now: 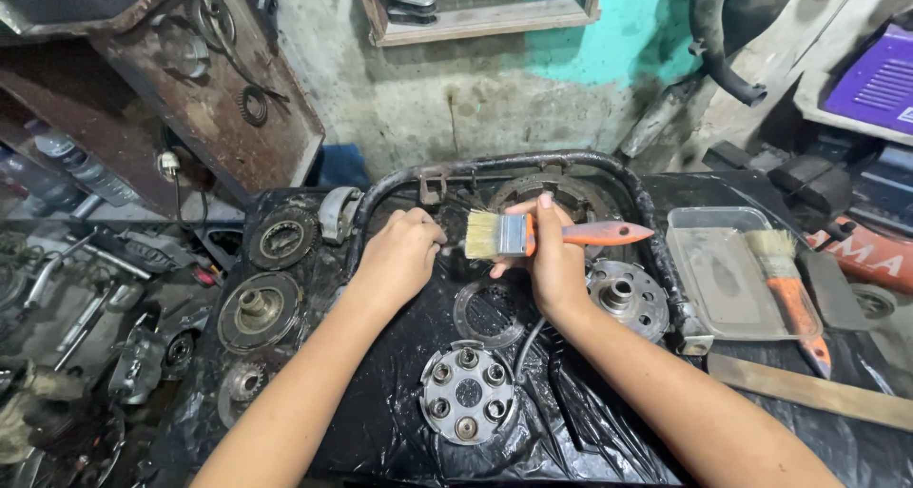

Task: Cleaning motorcycle engine components using a brush and cleaning fluid

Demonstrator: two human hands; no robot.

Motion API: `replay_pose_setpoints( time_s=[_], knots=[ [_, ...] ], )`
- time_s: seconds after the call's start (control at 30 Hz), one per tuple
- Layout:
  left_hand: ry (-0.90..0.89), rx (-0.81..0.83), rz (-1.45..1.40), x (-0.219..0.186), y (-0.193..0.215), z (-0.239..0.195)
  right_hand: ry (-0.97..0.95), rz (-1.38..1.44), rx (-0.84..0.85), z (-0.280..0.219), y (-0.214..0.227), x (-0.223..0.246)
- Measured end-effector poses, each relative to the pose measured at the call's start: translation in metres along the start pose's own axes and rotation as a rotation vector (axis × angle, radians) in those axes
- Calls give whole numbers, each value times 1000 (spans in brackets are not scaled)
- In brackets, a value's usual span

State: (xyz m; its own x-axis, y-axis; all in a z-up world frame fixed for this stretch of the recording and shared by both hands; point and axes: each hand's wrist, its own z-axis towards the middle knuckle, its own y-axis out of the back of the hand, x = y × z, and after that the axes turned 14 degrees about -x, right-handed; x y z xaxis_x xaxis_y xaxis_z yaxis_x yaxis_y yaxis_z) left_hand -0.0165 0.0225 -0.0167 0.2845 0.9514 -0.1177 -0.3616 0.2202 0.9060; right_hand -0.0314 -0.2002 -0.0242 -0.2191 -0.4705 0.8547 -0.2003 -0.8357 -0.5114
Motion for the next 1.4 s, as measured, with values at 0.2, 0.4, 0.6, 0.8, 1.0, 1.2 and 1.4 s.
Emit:
replay_pose_setpoints(
  time_s=[0.2,0.4,0.6,0.8,1.0,1.2,1.4],
  knots=[
    [54,-357,-414,-20,25,-8,74,27,-36,-3,1,0],
    [403,-464,-1038,-53,22,-34,131,-12,15,3,8,-11],
    [328,-572,-1040,-54,-4,-57,105,-149,94,-17,-10,14],
    [371,-627,-1061,-56,-9,-60,250,-430,97,-17,-4,2],
    [406,-658,-997,-51,-5,-56,324,-507,-5,-28,-15,26],
    [388,-760,-849,-50,0,-55,199,-322,103,-29,-13,26],
    [353,-773,-742,-48,-3,-57,254,-399,67,-29,-16,20]
  ],
)
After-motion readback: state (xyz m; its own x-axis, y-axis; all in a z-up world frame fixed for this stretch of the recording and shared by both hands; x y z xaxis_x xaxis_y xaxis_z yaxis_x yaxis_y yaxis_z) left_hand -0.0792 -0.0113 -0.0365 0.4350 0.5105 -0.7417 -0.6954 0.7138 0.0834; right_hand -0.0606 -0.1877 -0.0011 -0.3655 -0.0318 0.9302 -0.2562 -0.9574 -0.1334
